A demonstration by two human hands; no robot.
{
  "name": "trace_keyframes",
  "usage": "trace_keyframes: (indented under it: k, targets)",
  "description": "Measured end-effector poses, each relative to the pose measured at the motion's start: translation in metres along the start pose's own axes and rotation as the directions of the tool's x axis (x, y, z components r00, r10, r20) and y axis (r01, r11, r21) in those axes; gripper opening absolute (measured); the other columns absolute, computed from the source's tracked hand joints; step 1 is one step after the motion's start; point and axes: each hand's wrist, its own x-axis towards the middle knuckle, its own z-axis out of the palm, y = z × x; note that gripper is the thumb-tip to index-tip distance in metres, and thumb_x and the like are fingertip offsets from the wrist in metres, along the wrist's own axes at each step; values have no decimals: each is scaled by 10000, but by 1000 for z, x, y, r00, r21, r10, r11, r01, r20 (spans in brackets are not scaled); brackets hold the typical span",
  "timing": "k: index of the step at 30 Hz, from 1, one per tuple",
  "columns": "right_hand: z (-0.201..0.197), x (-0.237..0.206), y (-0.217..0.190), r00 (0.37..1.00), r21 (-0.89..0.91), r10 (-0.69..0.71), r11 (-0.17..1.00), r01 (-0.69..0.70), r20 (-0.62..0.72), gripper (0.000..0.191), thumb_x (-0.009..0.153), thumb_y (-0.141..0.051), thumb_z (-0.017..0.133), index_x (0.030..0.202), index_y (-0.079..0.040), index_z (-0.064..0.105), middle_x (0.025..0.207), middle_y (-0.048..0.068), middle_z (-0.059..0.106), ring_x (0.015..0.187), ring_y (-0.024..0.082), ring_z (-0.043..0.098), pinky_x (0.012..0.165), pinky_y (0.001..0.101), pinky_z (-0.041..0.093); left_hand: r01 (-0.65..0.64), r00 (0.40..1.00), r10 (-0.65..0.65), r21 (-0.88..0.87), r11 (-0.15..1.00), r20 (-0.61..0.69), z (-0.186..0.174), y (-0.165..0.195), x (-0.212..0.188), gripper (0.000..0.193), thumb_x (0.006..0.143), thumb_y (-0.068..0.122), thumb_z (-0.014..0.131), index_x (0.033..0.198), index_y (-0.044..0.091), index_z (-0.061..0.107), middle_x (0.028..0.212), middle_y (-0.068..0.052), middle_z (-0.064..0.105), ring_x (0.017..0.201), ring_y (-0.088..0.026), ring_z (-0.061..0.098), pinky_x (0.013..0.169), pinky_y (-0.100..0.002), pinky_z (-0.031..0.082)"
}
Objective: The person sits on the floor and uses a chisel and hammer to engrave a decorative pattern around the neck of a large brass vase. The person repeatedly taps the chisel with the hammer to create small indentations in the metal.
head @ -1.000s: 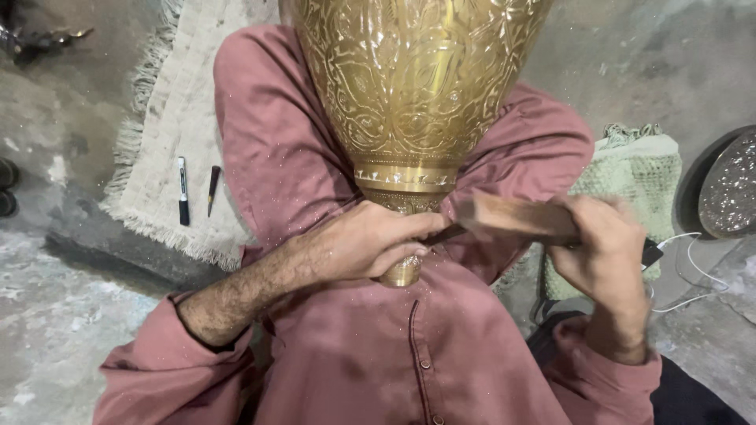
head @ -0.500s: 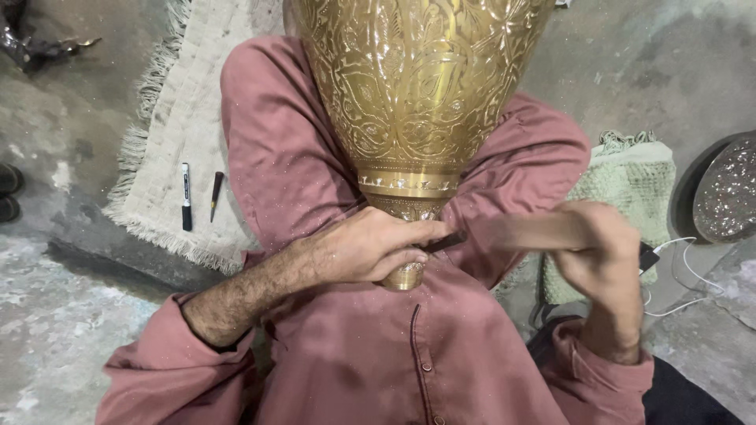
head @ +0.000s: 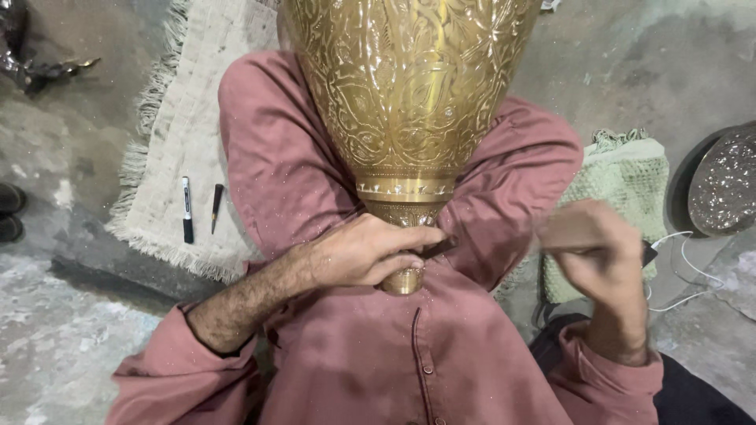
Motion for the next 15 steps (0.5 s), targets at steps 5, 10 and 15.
trace_keyframes:
  k: [5,10,15]
  targets:
    - [-2,-2,3,994,-220,71,974,-51,84,376,723,11,793,1081,-59,698,938,92,745,892,230,716,782,370,569,50,997,-50,5,999,54,0,-1,-2,390,974,98,686,1351,46,605,1120,-159,720,1016,-339,741,872,-419,599]
    - [-1,4,-13,987,160,157,974,-162,45,349,751,-7,780,1076,-86,679,909,50,731,841,176,735,762,365,598,52,998,-51,-36,998,31,3,-3,-6,381,994,100,683,1359,39,593,1141,-157,725,1039,-330,749,895,-410,606]
    - [-4,11,-30,948,318,314,904,-285,-44,329,829,-4,790,1104,-72,623,982,109,663,770,216,661,743,348,521,-1,1000,1,-19,1000,-5,3,-4,-9,376,997,101,697,1352,38,588,1151,-166,721,1054,-338,738,901,-422,602]
